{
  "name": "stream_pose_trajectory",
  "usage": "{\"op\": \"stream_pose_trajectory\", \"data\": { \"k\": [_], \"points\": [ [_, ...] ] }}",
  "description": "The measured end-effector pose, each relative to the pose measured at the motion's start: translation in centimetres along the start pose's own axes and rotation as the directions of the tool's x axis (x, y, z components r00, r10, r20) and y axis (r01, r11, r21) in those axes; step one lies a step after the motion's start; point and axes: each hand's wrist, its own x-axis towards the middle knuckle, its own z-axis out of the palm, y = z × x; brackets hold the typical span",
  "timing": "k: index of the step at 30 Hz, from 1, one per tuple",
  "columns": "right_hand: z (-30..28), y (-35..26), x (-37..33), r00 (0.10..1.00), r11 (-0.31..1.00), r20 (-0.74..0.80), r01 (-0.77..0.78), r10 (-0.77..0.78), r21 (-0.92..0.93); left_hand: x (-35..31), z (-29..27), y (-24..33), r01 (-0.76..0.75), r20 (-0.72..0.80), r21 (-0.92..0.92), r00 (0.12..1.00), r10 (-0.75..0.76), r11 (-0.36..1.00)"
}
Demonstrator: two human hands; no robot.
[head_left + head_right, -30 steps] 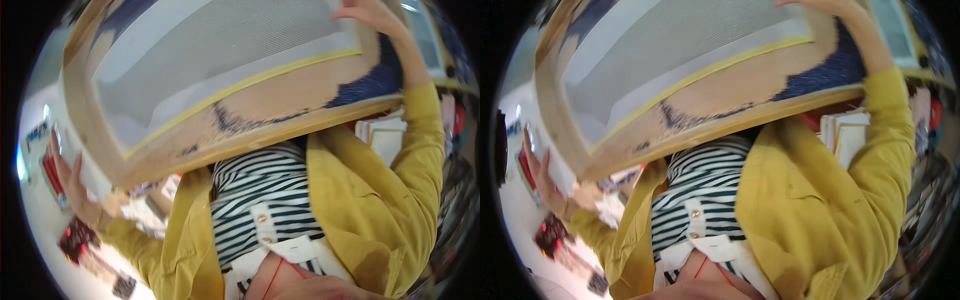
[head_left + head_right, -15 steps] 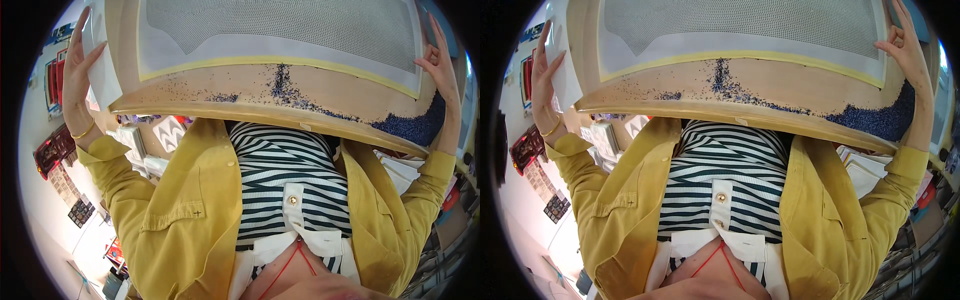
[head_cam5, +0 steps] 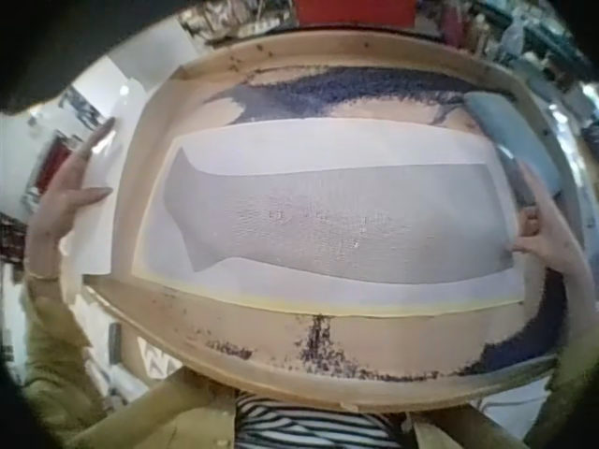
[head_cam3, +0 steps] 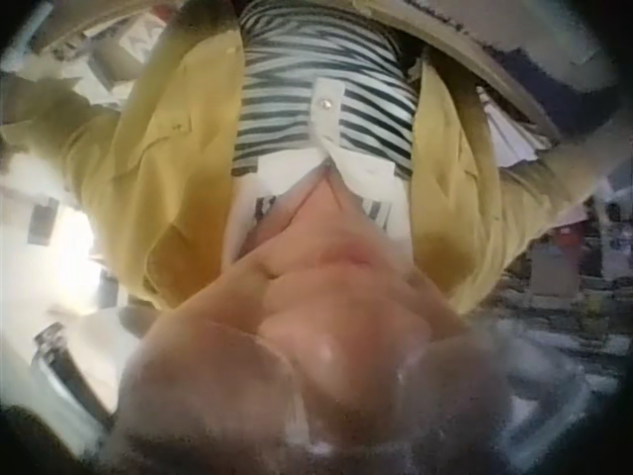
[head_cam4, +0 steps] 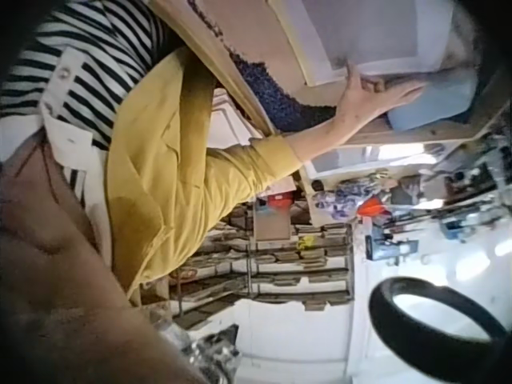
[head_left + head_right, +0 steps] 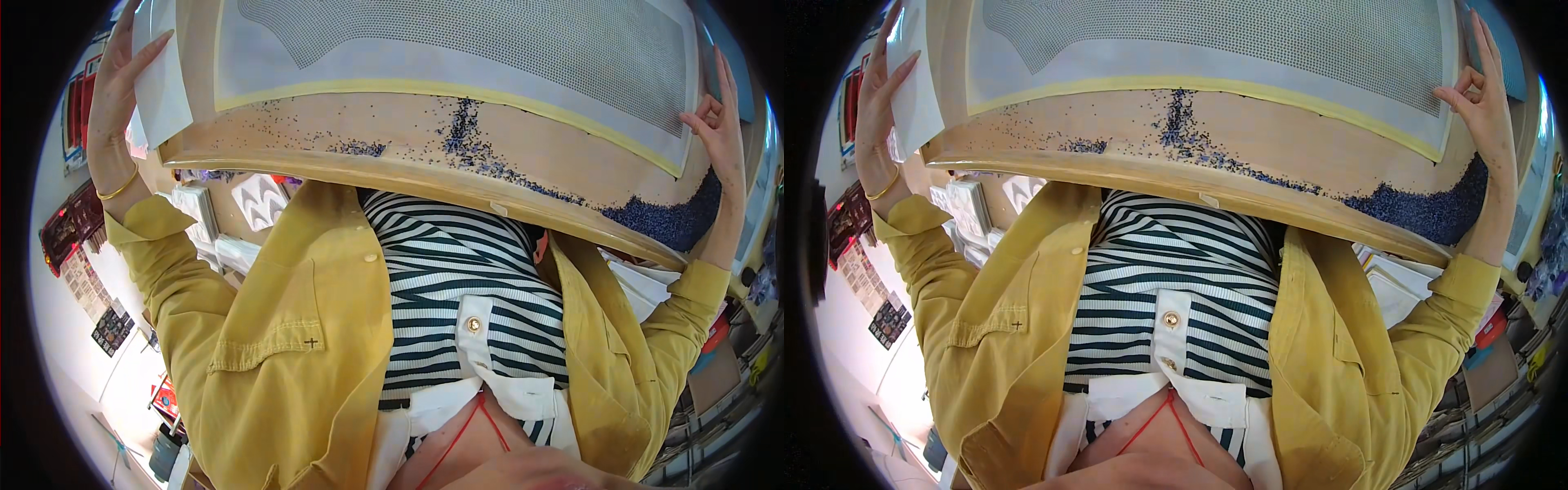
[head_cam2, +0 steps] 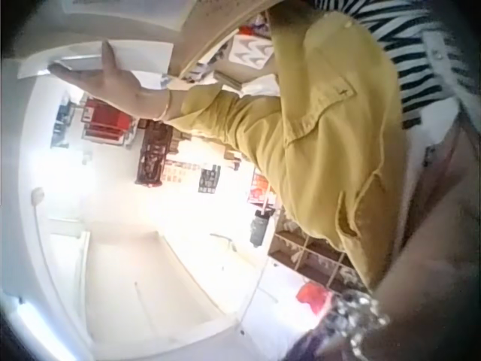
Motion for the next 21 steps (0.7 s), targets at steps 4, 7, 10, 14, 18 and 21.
{"op": "stream_pose_trajectory", "data": {
  "k": [4, 7, 10, 14, 18, 21],
  "points": [
    [0.0, 0.5, 0.1, 0.999, 0.998, 0.008, 0.041, -0.041, -0.048, 0.1, -0.1, -0.1, 0.032, -0.004, -0.002, 0.999, -0.032, 0.999],
    [0.1, 0.2, 0.1, 1.000, 0.999, -0.018, 0.011, -0.012, -0.039, 0.5, 0.2, 0.0, 0.050, 0.035, 0.032, 0.998, -0.051, 0.998],
    [0.3, -0.8, -0.1, 0.999, 0.999, -0.030, -0.016, 0.014, -0.051, 1.0, 0.2, -0.9, 0.048, 0.053, 0.031, 0.997, -0.050, 0.998],
    [1.1, -2.0, 0.5, 0.997, 0.994, -0.035, -0.070, 0.067, -0.083, 1.5, 0.2, -2.7, 0.020, 0.049, 0.011, 0.999, -0.021, 1.000],
    [1.1, -2.9, 0.4, 0.998, 0.986, -0.036, -0.054, 0.049, -0.157, 2.0, 1.7, -2.1, -0.310, 0.132, 0.092, 0.946, 0.297, 0.946],
    [1.4, -4.1, 0.6, 0.996, 0.946, -0.054, -0.084, 0.070, -0.313, 2.4, 2.1, -3.0, -0.342, 0.150, 0.115, 0.934, 0.324, 0.933]
  ]
}}
